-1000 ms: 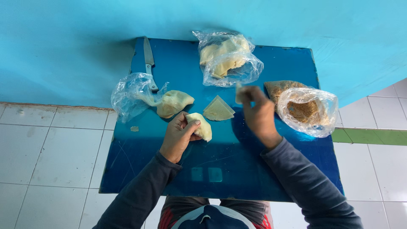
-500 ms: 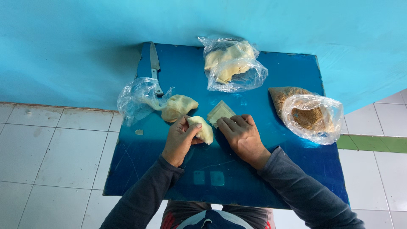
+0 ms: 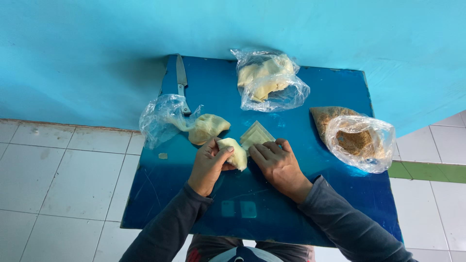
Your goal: The person folds filled pastry triangles at a small blue table. They take a thin dough wrapper, place brown filling from a plastic bag onto it, fold the wrapper over into a triangle, press the edges closed, and stack the finished pastries in a pile on the table, repeating with more wrappers.
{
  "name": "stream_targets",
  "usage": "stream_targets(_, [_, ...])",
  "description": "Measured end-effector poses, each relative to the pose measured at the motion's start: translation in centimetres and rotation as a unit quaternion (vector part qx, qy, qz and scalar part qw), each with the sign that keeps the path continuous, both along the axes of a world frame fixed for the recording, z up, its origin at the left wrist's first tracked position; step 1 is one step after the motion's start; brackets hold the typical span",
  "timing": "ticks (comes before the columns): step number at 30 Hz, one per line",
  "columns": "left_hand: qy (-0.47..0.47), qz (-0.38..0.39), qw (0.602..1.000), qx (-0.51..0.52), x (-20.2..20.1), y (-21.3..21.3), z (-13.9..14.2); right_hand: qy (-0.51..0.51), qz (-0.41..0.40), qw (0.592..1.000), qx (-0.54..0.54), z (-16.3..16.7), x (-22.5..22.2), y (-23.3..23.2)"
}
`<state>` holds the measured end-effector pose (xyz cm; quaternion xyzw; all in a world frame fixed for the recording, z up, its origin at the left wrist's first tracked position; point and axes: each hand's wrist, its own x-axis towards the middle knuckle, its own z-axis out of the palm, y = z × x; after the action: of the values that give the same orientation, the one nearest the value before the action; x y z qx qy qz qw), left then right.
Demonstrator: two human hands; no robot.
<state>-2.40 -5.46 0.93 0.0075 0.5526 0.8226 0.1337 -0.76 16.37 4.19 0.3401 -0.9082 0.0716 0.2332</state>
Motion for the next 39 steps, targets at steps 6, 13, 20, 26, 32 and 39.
stream_targets(6, [0.006,-0.022,1.0,-0.004,0.2,-0.1,0.1,-0.086,-0.029,0.99,-0.109,1.5,-0.3,0.5])
stream_targets(13, [0.009,-0.06,0.998,0.035,0.3,0.2,-0.7,-0.116,0.049,0.958,-0.257,2.8,1.7,-0.9])
stream_targets(20, [-0.012,-0.075,0.995,0.066,0.3,0.4,-1.4,-0.151,0.041,0.945,-0.286,1.7,1.8,-1.9])
stream_targets(26, [0.005,-0.08,0.996,0.034,0.2,0.5,-1.6,-0.217,0.037,0.912,-0.346,1.0,1.5,-1.4])
stream_targets(32, [0.089,-0.091,0.992,0.002,0.3,0.4,-1.9,-0.261,0.001,0.901,-0.346,0.4,1.5,-0.8])
stream_targets(39, [0.063,-0.091,0.994,-0.024,0.1,0.4,-1.7,-0.403,-0.008,0.786,-0.468,-0.3,0.4,0.3])
